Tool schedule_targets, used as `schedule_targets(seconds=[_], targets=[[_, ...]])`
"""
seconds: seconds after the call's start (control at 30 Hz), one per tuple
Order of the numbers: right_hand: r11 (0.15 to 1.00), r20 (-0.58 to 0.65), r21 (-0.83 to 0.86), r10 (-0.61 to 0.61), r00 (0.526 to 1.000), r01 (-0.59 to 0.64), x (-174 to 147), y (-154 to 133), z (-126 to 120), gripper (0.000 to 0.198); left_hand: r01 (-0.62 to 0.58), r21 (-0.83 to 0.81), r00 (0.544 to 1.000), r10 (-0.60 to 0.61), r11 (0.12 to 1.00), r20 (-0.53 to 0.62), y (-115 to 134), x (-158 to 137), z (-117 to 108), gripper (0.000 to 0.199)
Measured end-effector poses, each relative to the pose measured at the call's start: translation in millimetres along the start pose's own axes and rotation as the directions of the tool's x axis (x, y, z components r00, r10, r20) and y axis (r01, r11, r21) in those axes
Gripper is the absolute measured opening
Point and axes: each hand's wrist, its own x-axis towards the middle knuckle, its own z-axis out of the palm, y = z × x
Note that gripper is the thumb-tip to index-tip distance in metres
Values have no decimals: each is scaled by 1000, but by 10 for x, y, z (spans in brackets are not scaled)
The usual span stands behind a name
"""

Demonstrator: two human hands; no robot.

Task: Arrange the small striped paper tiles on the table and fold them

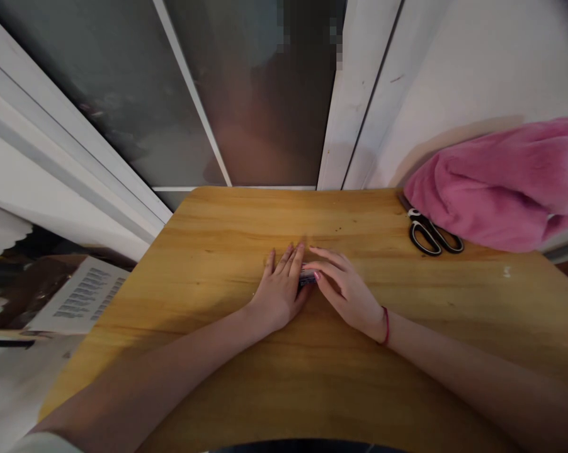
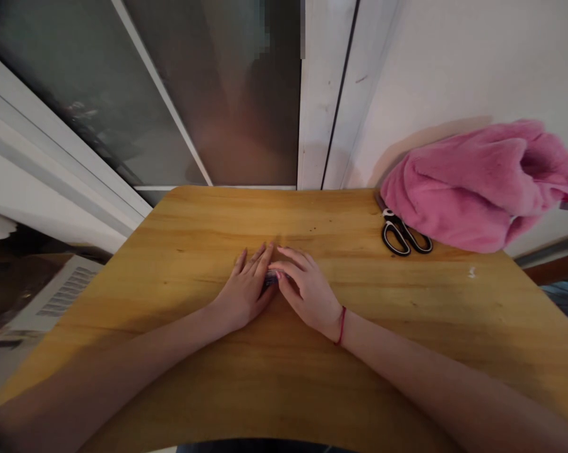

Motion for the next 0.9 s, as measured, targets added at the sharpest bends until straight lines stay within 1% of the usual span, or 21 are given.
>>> schedule_targets(seconds=[0.1, 0.27, 0.33, 0.47, 0.6, 0.7, 0.8, 0.9], targets=[[999, -35, 31, 34, 999, -33, -1, -6, -4, 27, -8, -6, 1000, 8, 1000, -5, 0, -1, -5, 68], [998, -5, 41, -46, 999, 46, 6, -21, -6, 33, 4, 8, 1000, -4, 1000, 3, 4, 5, -1, 68], [999, -28, 45, -12, 1000, 13, 11, -2, 0, 31, 2, 5, 1000, -2, 1000, -5, 4, 2, 0, 68], [996, -112, 48, 85, 990, -80, 23, 50, 10, 24, -16, -10, 1000, 16, 1000, -13, 5, -8, -6, 66], [991, -171, 67, 125, 977, -115, 32, 66, 4, 16, -12, -12, 1000, 12, 1000, -10, 16, -8, -21, 66], [986, -161, 113, 144, 976, -126, 35, 57, -12, 20, -5, -9, 1000, 5, 1000, 2, 21, -3, -29, 66], [983, -133, 149, 131, 982, -111, 37, 42, -27, 24, -5, -10, 1000, 5, 1000, 6, 15, -1, -26, 66], [983, -133, 160, 108, 985, -87, 35, 32, -27, 21, -13, -12, 1000, 12, 1000, -7, 7, -5, -16, 65]])
